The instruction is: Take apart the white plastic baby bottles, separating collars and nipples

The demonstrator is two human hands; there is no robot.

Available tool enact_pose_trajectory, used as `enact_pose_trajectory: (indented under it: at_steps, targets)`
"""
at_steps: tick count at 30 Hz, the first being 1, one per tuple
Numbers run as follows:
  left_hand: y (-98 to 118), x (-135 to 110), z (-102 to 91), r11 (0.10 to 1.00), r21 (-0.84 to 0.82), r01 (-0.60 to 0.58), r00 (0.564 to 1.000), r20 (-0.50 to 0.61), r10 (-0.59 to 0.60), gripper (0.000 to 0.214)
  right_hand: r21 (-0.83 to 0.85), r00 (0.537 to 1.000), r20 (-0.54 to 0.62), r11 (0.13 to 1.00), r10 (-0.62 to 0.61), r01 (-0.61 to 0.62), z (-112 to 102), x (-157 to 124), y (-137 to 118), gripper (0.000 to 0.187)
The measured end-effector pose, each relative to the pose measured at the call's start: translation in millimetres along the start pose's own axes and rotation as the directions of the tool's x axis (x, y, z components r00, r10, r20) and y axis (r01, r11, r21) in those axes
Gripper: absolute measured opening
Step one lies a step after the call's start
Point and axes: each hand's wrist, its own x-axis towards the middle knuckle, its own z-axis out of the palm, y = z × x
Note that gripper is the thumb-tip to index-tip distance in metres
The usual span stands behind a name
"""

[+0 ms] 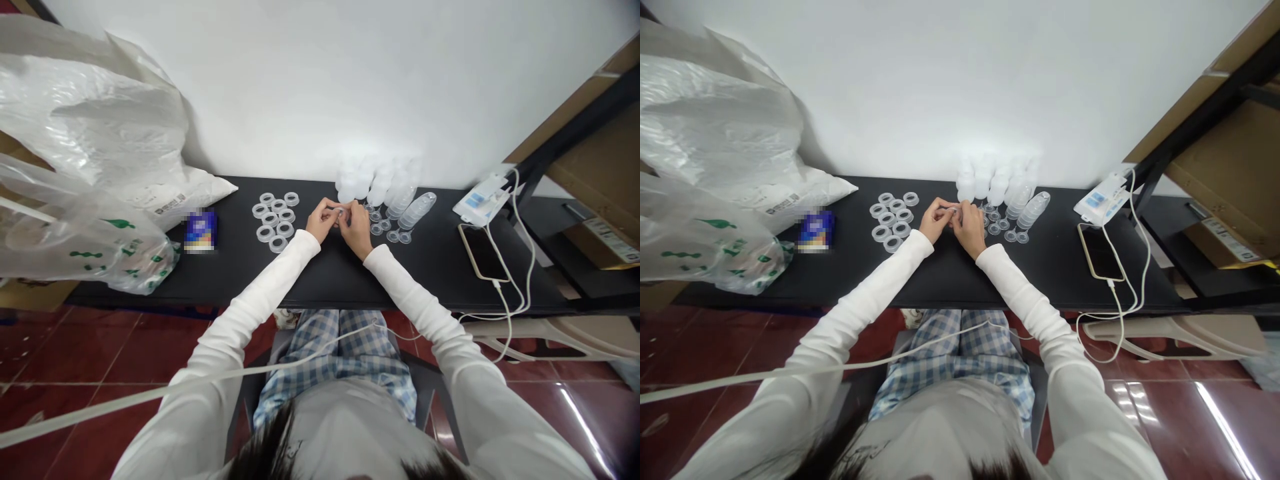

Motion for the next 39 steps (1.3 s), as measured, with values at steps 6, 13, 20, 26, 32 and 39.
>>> enact_pose_trajectory:
  at_steps: [6,13,20,26,32,39]
  targets:
    - [-4,4,-3.4,1.0,-0.003,-0.022,1.0,-0.009,0.022,0.046,0.068,0.999,-0.033,0.997,-0.038,0.041,0,1,2,0.03]
    - [1,2,-1.8,0.998,0.03,-0.062,0.997,-0.049,0.063,0.04,0.104,0.998,-0.046,0.994,-0.039,0.043,-4,2,-2,0.029]
    - [5,-2,1.6,0.984,0.1,-0.144,0.989,-0.024,0.147,0.041,0.05,0.997,-0.064,0.998,-0.044,0.047,-6,2,0,0.022]
    - [2,-3,-1.3,0.969,0.178,-0.172,0.985,0.007,0.173,0.042,0.044,0.998,-0.027,0.998,-0.052,0.053,-5,2,2,0.024]
    - [-9,3,-6.8,0.963,0.2,-0.181,0.982,-0.022,0.189,0.04,0.034,0.995,0.028,0.994,-0.101,0.1,-4,2,0,0.021]
    - [-4,-1,-2.6,0.975,0.164,-0.149,0.989,0.025,0.147,0.041,0.058,0.999,-0.018,0.998,-0.036,0.037,-8,3,1,0.021]
